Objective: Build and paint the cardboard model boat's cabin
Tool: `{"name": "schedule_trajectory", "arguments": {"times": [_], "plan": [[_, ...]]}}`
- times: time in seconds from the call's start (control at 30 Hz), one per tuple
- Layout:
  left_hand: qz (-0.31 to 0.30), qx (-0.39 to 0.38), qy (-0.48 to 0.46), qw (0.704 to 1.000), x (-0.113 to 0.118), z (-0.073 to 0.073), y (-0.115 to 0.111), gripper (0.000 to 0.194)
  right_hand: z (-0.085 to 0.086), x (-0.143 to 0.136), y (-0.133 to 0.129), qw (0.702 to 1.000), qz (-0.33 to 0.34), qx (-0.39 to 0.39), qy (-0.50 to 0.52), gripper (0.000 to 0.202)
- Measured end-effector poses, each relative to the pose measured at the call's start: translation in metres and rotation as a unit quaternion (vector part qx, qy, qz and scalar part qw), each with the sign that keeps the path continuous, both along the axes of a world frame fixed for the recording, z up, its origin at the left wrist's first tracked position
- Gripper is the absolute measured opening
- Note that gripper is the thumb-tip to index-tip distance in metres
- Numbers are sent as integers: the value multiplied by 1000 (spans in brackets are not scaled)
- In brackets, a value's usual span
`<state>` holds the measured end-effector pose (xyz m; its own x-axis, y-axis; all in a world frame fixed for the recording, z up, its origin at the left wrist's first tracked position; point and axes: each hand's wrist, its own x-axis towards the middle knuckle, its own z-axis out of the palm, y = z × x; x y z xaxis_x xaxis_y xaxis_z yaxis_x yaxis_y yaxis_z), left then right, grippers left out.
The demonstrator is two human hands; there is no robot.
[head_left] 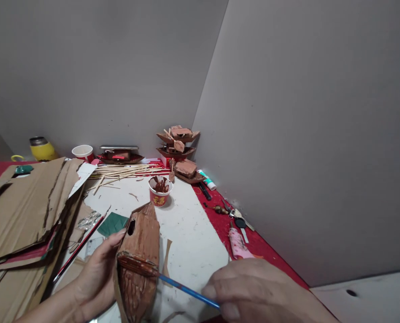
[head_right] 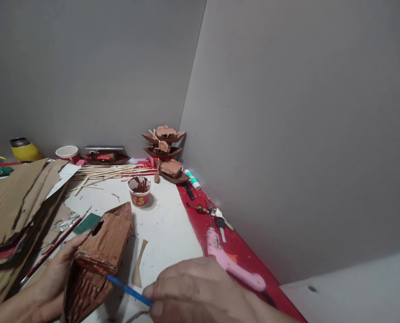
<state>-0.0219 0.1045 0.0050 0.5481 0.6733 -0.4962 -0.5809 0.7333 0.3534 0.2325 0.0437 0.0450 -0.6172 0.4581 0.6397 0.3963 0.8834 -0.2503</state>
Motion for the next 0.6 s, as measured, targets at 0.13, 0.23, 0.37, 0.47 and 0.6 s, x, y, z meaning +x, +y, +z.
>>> {"name": "schedule_trajectory", "arguments": {"times": [0.13, 0.23, 0.37, 0.47, 0.6], "plan": [[10, 8, -10, 1000, 1, -2, -1, 41, -11, -1, -1, 999, 28, 0, 36, 14], [11, 6, -16, 1000, 0, -3, -2, 45, -5, 1, -1, 999, 33, 22, 1, 14], [26, -5, 9, 1000, 0, 0, 0, 34, 9, 5, 0, 1000, 10, 14, -6, 18], [15, -7, 9, 1000, -1, 1, 1, 34, 13, 4, 0, 1000, -6, 13, 12, 23], [4, 18, -15, 1000, -3, -8, 1, 39, 9, 0, -4, 1000, 5, -13, -4, 20]]}}
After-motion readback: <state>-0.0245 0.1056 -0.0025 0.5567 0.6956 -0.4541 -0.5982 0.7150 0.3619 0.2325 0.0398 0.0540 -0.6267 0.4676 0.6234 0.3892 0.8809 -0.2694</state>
